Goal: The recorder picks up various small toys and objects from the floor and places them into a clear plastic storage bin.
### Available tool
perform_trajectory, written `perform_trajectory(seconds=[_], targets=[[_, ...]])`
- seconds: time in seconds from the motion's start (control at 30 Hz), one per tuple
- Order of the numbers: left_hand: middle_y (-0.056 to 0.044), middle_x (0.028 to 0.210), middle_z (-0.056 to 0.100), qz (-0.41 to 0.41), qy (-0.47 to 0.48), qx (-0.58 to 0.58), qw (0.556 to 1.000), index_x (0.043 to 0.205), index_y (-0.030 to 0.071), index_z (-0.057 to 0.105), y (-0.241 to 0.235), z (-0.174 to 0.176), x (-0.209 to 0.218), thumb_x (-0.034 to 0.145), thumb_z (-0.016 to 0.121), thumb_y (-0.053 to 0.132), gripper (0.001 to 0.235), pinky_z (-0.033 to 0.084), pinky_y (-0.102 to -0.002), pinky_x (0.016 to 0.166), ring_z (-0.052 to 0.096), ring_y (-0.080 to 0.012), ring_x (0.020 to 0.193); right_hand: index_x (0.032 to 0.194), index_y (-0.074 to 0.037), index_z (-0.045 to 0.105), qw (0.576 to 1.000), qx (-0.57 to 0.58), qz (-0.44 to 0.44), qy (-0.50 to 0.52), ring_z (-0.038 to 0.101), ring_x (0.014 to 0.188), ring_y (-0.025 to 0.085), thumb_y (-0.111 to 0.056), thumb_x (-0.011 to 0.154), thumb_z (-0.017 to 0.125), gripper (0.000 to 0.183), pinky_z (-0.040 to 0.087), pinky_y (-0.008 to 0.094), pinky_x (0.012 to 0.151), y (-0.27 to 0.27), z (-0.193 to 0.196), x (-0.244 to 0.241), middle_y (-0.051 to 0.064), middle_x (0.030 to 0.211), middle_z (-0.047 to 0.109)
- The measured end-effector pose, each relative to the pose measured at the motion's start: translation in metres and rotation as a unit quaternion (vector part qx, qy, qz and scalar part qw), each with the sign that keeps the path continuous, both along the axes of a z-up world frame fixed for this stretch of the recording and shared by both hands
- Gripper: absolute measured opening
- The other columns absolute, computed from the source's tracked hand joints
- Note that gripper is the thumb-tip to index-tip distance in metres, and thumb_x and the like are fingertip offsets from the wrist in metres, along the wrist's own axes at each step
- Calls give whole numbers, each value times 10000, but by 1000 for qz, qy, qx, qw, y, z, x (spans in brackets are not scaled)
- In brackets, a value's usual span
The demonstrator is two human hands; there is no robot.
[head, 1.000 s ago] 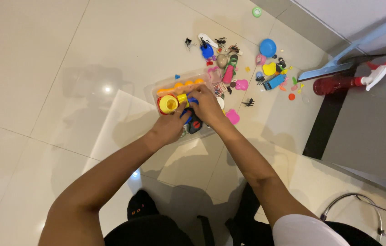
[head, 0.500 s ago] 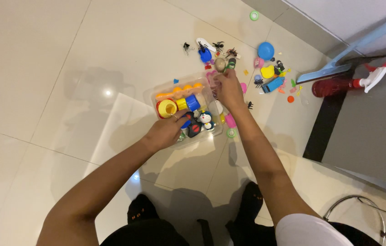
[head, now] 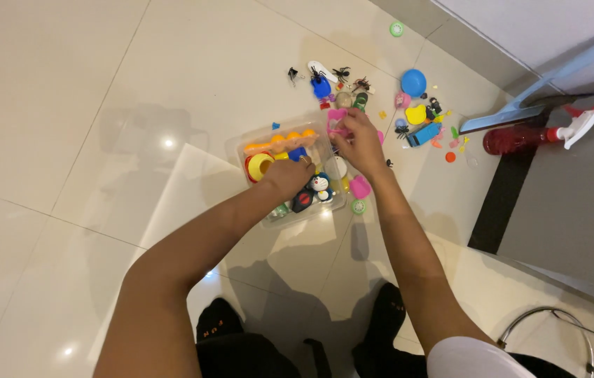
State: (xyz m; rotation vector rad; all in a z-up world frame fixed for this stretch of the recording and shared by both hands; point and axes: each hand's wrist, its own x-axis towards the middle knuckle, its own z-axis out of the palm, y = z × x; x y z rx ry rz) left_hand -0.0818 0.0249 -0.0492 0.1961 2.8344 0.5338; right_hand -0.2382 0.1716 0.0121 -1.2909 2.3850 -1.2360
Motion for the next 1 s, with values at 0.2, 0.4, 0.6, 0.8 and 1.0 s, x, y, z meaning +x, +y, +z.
perform_trajectory(seconds=[0.2, 0.4, 0.6, 0.8, 1.0], targets=[[-116, 1121, 707, -25, -1, -43, 999, 1123, 84, 694, 4, -22, -14, 924, 585, 143, 234, 608, -443, 713, 727, -307, 969, 834, 12, 617, 978, 174, 105, -53, 671, 808, 303, -107, 811, 832, 247, 556, 394, 709, 7, 81, 9, 126, 1068, 654], [-114, 1133, 702, -47, 36, -94, 994, 1128, 79, 705, 1, -42, -14, 925, 585, 148, 246, 580, -447, 851, 708, -296, 1027, 970, -33, 674, 958, 218, 181, 41, 645, 1012, 392, -130, 716, 841, 318, 541, 467, 828, 2, 34, 23, 161, 1053, 665], [-177, 1254, 603, -8, 92, 19, 996, 1159, 22, 682, -14, -11, 14, 907, 612, 136, 285, 573, -464, 806, 678, -337, 1041, 1145, -44, 623, 968, 182, 138, 107, 624, 1057, 438, -74, 786, 785, 395, 522, 487, 891, -10, 25, 47, 203, 1144, 654], [-109, 1292, 614, 59, 226, 23, 972, 1114, 97, 717, -29, 10, 37, 832, 643, 112, 292, 486, -442, 1035, 584, -336, 1221, 1197, 3, 598, 973, 163, 129, 101, 613, 1113, 441, 46, 759, 677, 446, 511, 491, 947, -14, 21, 55, 209, 1230, 636], [-66, 1381, 593, 31, 166, -14, 986, 1230, 102, 702, -27, 7, 44, 824, 638, 114, 412, 411, -476, 1034, 504, -288, 1254, 1084, 10, 613, 975, 160, 123, 97, 640, 1067, 415, 45, 798, 685, 297, 540, 457, 865, -13, 1, 56, 211, 1261, 598]])
